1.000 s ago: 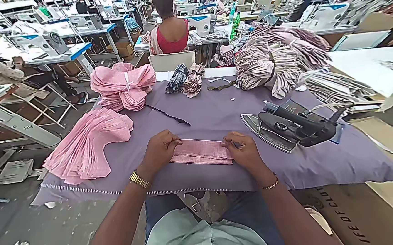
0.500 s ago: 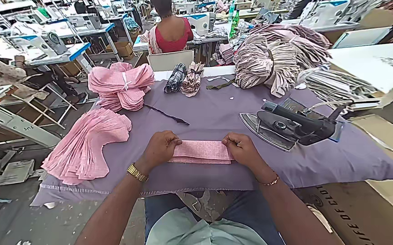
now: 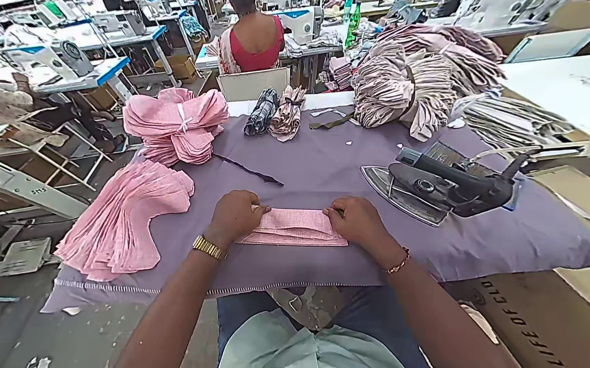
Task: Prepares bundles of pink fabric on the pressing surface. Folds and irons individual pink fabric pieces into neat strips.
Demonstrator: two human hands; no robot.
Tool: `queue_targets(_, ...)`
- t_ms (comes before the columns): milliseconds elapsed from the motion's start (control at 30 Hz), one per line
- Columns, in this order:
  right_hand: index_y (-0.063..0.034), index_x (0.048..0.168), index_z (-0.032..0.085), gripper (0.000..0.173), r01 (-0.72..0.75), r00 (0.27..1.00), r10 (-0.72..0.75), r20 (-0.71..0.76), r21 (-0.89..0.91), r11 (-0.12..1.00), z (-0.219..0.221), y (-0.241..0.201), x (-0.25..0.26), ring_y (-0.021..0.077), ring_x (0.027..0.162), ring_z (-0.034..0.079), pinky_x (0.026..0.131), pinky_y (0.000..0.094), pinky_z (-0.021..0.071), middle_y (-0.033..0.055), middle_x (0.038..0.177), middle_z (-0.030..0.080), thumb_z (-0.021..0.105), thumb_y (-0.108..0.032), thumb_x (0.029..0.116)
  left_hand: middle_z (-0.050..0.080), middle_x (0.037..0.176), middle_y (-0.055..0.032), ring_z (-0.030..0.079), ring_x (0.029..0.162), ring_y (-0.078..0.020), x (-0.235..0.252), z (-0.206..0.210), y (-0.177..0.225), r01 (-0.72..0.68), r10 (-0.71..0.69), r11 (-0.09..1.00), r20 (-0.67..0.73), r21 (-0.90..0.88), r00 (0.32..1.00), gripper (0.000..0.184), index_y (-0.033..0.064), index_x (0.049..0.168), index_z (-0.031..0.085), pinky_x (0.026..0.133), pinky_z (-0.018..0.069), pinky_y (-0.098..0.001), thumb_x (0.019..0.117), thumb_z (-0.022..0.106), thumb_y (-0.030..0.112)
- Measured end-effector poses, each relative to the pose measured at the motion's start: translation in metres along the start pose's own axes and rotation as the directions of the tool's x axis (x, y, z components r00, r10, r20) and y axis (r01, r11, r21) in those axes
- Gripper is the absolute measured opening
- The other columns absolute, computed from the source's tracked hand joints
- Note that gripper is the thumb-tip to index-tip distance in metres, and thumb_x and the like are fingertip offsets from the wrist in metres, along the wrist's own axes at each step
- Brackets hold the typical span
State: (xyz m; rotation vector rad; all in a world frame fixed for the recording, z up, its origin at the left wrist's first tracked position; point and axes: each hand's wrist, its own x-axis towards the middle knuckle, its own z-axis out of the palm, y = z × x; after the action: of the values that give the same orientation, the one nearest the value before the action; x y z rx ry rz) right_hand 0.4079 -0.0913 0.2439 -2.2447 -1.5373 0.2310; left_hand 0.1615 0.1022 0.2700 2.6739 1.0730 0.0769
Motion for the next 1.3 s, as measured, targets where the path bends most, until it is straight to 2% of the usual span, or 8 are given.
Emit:
queue_targets(200,-0.0122,0.088,0.074,0.027,0.147,0.908,-0.189,-0.374,-0.138,0.979,0.015,0.010,-0.011,0.0263,0.084,0.069,0.072,0.0466,0.0564,0.0072,0.088,0.071,0.066,-0.037,0.0929,0.068,0.095,-0.0061,0.065,0.095,-0.0263,-0.009,0.017,-0.007,-0.244,0.268,0.963,-0.315,0.114,0.910,0.031,0.0141,0.095,0.074,0.083,0.0552,-0.0449,0.0967,0.064,0.044)
queue_targets(400,-0.0103,0.105,0.078,0.028,0.537,0.731,-0.497,-0.468,-0.053,0.842,0.009,0.002,-0.031,0.0173,0.102,0.072,0.093,0.0392,0.0561,0.0032,0.105,0.078,0.050,-0.012,0.1013,0.072,0.102,-0.0003,0.068,0.094,-0.0214,-0.016,0.022,0.001,-0.371,0.403,0.914,-0.263,0.164,0.877,0.026,0.0221,0.104,0.076,0.078,0.0569,-0.0406,0.1037,0.051,0.025)
queue_targets(533,-0.0137,0.117,0.077,0.039,0.477,0.817,-0.498,-0.293,-0.142,0.867,0.026,-0.004,-0.045,0.0144,0.125,0.066,0.111,0.0442,0.0472,-0.0002,0.128,0.074,0.046,-0.036,0.1083,0.071,0.108,0.0000,0.067,0.095,-0.0241,-0.019,0.018,0.008,-0.353,0.395,0.910,-0.198,0.218,0.897,0.032,0.0323,0.113,0.077,0.073,0.0569,-0.0437,0.1015,0.050,0.019)
queue_targets(667,-0.0178,0.111,0.080,0.037,0.427,0.844,-0.414,-0.340,-0.037,0.903,0.030,-0.002,-0.043,0.0098,0.122,0.067,0.112,0.0458,0.0446,-0.0044,0.121,0.076,0.049,-0.039,0.1075,0.071,0.113,-0.0006,0.065,0.105,-0.0242,-0.016,0.013,0.018,-0.330,0.343,0.937,-0.126,0.115,0.931,0.030,0.0288,0.113,0.078,0.082,0.0562,-0.0460,0.1013,0.051,0.037)
queue_targets(800,-0.0200,0.102,0.081,0.027,0.404,0.865,-0.325,-0.383,0.146,0.903,0.020,0.003,-0.026,0.0052,0.098,0.072,0.100,0.0428,0.0496,-0.0079,0.102,0.079,0.058,-0.033,0.1027,0.069,0.113,-0.0042,0.063,0.108,-0.0250,0.000,0.024,0.037,-0.375,0.374,0.927,-0.103,0.006,0.922,0.035,0.0251,0.119,0.076,0.092,0.0518,-0.0468,0.1015,0.054,0.046)
queue_targets(1000,-0.0151,0.115,0.078,0.032,0.360,0.883,-0.251,-0.397,0.229,0.904,0.018,0.018,-0.013,0.0108,0.103,0.069,0.094,0.0395,0.0544,-0.0034,0.108,0.076,0.067,-0.039,0.0964,0.069,0.101,0.0008,0.062,0.097,-0.0178,0.000,0.035,0.030,-0.452,0.394,0.883,-0.326,-0.124,0.860,0.025,0.0269,0.104,0.079,0.087,0.0502,-0.0407,0.0985,0.063,0.044)
queue_targets(1200,-0.0169,0.093,0.080,0.018,0.371,0.903,-0.232,-0.361,0.386,0.845,0.018,0.020,-0.014,0.0036,0.079,0.063,0.071,0.0245,0.0532,-0.0059,0.084,0.070,0.071,-0.032,0.0958,0.072,0.091,0.0032,0.066,0.090,-0.0093,-0.006,0.040,0.022,-0.495,0.385,0.841,-0.402,-0.219,0.831,0.023,0.0198,0.099,0.080,0.083,0.0538,-0.0293,0.0992,0.066,0.037)
queue_targets(1300,-0.0180,0.087,0.078,0.021,0.354,0.913,-0.229,-0.337,0.377,0.856,0.018,0.021,-0.014,0.0045,0.076,0.062,0.071,0.0289,0.0515,-0.0075,0.080,0.068,0.066,-0.033,0.0973,0.071,0.090,0.0022,0.065,0.090,-0.0100,-0.006,0.042,0.021,-0.510,0.397,0.829,-0.400,-0.229,0.826,0.024,0.0182,0.097,0.080,0.083,0.0535,-0.0289,0.1007,0.064,0.036)
